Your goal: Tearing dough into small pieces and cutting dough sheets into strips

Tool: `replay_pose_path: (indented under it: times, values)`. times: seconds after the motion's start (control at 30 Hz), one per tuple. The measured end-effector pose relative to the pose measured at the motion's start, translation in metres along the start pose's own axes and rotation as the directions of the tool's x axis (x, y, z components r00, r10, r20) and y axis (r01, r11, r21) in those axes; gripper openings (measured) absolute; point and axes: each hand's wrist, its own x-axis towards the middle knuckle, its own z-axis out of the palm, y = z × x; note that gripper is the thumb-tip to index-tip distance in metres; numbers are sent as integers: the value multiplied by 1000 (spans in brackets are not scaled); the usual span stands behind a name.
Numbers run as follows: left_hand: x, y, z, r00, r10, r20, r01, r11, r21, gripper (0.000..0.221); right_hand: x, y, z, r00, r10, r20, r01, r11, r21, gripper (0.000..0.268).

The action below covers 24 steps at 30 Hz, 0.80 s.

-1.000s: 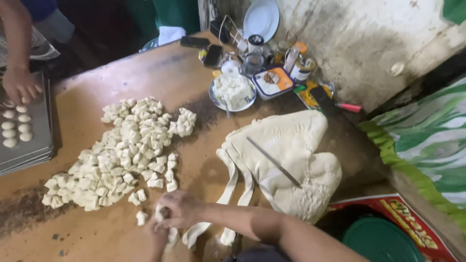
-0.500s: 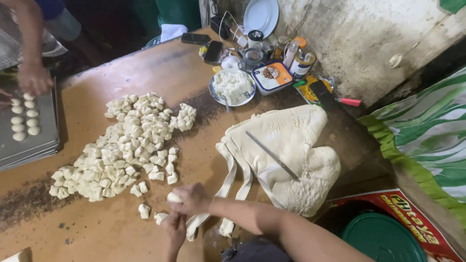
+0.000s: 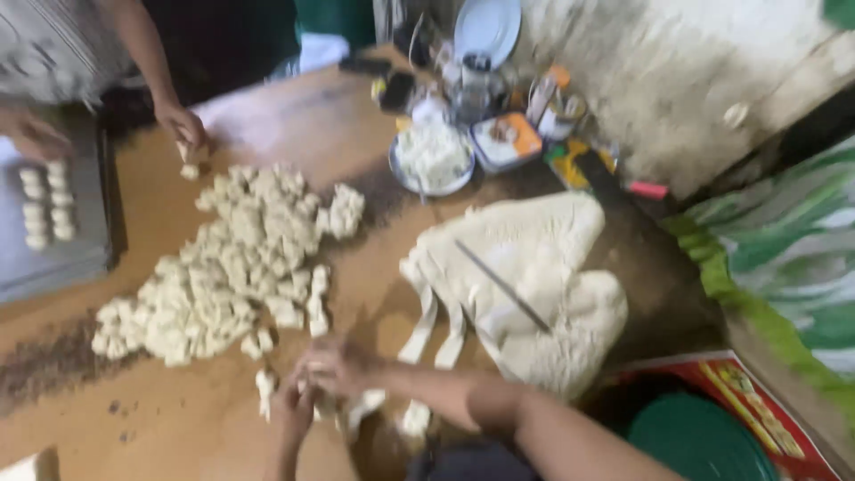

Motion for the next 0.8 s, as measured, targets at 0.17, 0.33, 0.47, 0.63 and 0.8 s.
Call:
replay_pose_path:
  times: [0.17,0.33,0.47,0.63,0.8]
  values:
    - [-27,25,29,988,137,-74,-138,990,2,41,-26,54,23,988,89,-129,-128,930,-344,34]
    - [-40,35,-10,960,251,-122,-277,912,-302,32,-16,47,-16,714,668,209,-574,730,-371,59]
    - [-13,40,-30,879,451,-155,-472,869,-145,106,-2,26,2,987,13,162,18,982,-189,14]
    - [-7,58,-42,994,87,-61,-92,991,-93,70,8,7,5,994,-86,-68,81,994,-75,20]
    - [-18,66,-12,927,355,-119,-373,904,-210,47,2,39,-16,909,413,56,-390,891,-230,30]
